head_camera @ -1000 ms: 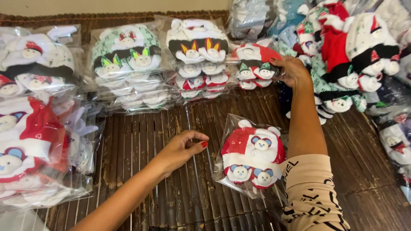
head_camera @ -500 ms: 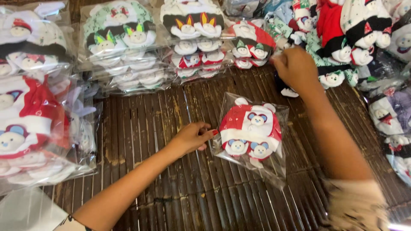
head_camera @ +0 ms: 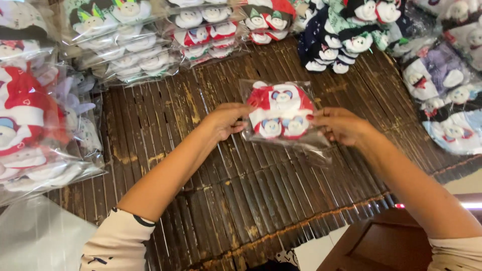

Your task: Packaging baby hat and sock sets into clear plastic bags

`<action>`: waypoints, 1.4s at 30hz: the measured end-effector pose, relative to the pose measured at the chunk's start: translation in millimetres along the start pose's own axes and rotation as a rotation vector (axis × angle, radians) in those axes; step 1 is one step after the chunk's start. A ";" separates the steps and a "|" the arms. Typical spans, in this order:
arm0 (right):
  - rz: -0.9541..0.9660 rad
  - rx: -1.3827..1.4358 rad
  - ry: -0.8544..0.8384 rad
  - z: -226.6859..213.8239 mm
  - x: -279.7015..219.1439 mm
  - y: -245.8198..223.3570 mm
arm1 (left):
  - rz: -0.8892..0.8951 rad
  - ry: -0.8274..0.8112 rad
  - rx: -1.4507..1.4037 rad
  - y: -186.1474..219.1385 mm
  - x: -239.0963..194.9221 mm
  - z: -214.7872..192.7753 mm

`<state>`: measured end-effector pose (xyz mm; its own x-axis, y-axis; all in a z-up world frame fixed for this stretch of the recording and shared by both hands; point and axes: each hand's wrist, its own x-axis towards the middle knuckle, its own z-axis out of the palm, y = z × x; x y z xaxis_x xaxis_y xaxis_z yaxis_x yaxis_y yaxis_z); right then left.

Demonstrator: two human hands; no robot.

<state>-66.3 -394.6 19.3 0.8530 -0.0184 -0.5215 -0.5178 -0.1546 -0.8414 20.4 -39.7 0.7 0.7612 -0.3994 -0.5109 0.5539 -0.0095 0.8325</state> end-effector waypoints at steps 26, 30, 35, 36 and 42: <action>-0.413 0.197 -0.158 51.9 -81.8 -64.9 | -0.033 -0.113 -0.378 -51.1 -131.1 31.5; -0.399 0.030 -0.182 41.1 -91.1 -61.1 | 0.205 -0.163 -0.408 -43.8 -131.0 21.5; -0.355 0.032 -0.185 40.8 -91.3 -38.3 | 0.450 -0.160 -0.176 -23.4 -149.5 5.0; -0.362 0.046 -0.187 47.0 -96.3 -38.2 | 0.522 -0.159 -0.113 -23.7 -146.5 1.3; -0.638 -0.266 -0.002 50.7 -92.1 -23.7 | 0.724 -0.010 0.247 -31.3 -114.5 -13.9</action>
<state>-135.9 -339.2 80.2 0.9853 0.1586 0.0631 0.1187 -0.3716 -0.9208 -79.4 19.0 30.1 0.9016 -0.3926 0.1815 -0.1746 0.0536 0.9832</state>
